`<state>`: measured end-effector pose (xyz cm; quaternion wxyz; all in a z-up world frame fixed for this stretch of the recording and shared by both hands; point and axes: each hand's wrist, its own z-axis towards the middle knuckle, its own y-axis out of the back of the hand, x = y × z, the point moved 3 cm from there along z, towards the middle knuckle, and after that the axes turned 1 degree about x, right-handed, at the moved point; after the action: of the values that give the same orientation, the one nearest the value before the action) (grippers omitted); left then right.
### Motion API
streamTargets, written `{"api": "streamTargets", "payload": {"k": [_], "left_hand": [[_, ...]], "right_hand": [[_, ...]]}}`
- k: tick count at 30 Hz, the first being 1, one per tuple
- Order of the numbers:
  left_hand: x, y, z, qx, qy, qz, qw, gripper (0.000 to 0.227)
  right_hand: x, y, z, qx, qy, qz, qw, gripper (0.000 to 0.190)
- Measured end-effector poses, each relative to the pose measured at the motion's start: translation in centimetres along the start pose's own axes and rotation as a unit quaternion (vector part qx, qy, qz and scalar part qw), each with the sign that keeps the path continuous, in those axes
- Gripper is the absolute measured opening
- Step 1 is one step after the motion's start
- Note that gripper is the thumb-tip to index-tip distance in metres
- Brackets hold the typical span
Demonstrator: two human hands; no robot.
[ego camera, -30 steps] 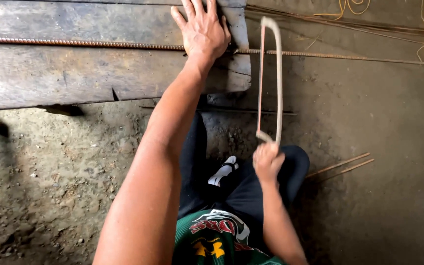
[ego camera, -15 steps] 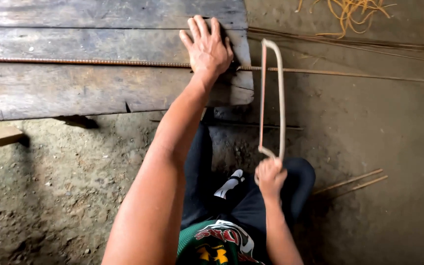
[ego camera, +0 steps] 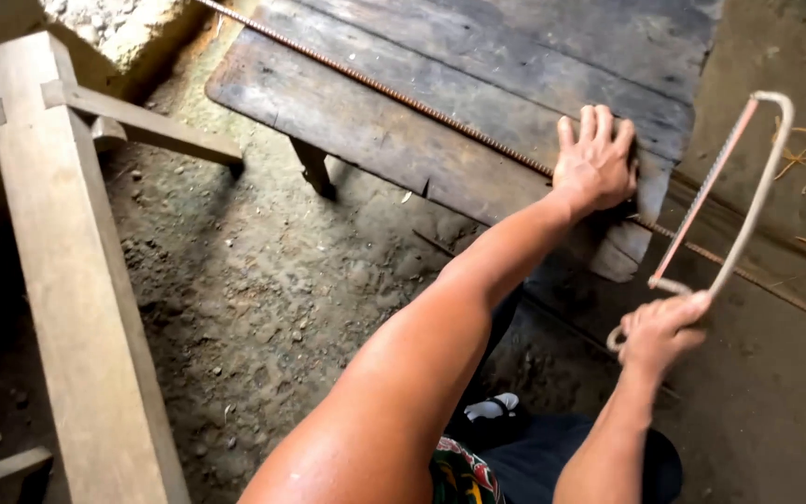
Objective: Sawing a metal rebar using a hand hacksaw on a wooden workbench
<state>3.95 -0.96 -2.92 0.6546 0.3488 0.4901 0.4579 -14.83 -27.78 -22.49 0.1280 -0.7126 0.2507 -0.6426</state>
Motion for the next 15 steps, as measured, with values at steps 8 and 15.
{"api": "streamTargets", "payload": {"k": [8, 15], "left_hand": [[-0.3, -1.4, 0.4, -0.009, -0.002, 0.051, 0.999, 0.064], [-0.7, 2.2, -1.0, -0.025, -0.083, 0.035, 0.996, 0.053]], "right_hand": [[4.6, -21.3, -24.0, -0.299, 0.146, -0.304, 0.892, 0.059], [5.5, -11.0, -3.4, 0.140, 0.084, 0.137, 0.977, 0.019]]}}
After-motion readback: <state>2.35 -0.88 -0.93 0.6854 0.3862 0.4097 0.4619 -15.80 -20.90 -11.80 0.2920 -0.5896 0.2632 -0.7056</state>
